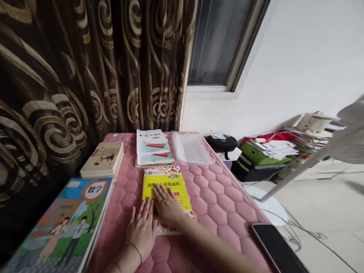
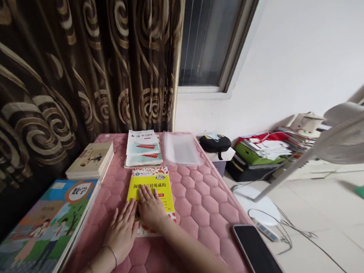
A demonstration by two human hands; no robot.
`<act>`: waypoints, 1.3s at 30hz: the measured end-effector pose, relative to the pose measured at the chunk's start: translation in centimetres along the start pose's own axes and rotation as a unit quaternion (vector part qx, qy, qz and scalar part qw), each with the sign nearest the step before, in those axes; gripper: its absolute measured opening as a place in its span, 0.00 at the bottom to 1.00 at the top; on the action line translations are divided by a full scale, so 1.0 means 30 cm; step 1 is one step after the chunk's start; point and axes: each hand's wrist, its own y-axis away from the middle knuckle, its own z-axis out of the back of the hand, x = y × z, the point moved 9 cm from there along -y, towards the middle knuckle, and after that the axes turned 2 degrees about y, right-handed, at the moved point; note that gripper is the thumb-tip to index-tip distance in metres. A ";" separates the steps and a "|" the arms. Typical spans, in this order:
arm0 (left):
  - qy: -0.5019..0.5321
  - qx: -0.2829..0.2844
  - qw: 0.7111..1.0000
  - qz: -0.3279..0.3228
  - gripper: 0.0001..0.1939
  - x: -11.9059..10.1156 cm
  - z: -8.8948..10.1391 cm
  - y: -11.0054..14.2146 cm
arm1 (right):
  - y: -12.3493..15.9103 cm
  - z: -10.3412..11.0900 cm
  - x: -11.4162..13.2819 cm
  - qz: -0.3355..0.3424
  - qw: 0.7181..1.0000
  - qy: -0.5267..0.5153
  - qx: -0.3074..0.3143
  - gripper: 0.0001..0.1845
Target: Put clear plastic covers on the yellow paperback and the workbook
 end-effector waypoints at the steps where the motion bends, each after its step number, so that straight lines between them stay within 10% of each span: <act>1: 0.002 0.004 1.000 0.000 0.28 -0.001 0.000 -0.002 | -0.044 0.008 -0.030 -0.005 1.000 0.000 0.005 0.31; 8: 0.029 0.054 0.998 0.019 0.29 0.001 0.019 0.003 | -0.177 0.079 -0.349 -0.151 0.989 0.003 0.003 0.31; 16: 0.093 0.086 0.992 -0.014 0.29 -0.109 0.012 -0.252 | -0.172 0.053 -0.361 -0.158 0.987 -0.004 -0.018 0.30; 21: 0.105 0.105 0.988 0.033 0.29 0.000 -0.023 -0.433 | -0.174 0.057 -0.369 -0.152 0.988 -0.004 -0.025 0.30; 28: 0.093 0.078 0.976 0.180 0.30 0.207 -0.009 -0.330 | -0.156 0.059 -0.364 -0.172 0.984 -0.013 -0.030 0.30; 39: 0.203 0.138 0.932 0.266 0.11 0.243 -0.003 -0.267 | 0.144 0.085 -0.371 -0.316 0.939 -0.115 -0.077 0.24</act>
